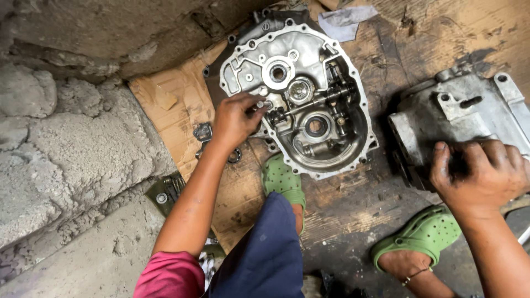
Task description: The person assembles internal components of a motorcycle engine. They insert a shaft into the engine casing, then handle and install gears and bearings into the crankcase, aligning them with the shafts.
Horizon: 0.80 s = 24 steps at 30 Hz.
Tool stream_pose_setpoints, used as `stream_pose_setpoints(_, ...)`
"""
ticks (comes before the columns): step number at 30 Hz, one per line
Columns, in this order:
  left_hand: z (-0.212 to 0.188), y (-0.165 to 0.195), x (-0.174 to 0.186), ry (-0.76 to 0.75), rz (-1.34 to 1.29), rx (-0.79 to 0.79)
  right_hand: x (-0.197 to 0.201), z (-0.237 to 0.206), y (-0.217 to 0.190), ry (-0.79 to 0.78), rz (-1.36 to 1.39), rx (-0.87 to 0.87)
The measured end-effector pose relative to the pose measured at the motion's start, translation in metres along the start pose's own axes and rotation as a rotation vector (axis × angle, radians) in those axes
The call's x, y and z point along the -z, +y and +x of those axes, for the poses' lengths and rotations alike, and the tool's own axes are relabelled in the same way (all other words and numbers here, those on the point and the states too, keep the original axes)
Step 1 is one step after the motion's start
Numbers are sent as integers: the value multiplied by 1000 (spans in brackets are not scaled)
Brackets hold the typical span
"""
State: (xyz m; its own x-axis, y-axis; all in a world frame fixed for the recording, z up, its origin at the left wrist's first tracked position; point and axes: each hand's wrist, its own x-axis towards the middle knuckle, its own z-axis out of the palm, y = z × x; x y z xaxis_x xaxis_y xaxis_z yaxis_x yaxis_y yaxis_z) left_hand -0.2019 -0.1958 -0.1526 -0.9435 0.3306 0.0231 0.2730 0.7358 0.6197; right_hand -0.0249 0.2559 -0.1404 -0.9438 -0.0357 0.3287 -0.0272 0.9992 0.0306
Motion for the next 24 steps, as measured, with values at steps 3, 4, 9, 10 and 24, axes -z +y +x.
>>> stream_pose_setpoints(3,-2,1,-4,3,-12,27,1,-1,1,-36,11,-17)
stream_pose_setpoints(4,-3,1,-5,4,-2,24,0,-1,1,-28,18,-15)
stream_pose_setpoints(9,2,0,-7,-71,65,47,2,1,1,-19,2,-12)
stream_pose_setpoints(10,3,0,-8,-66,80,22,3,1,0,-17,0,-14)
stream_pose_setpoints(24,-1,0,-6,-18,154,3,-8,-9,6,6,61,-22)
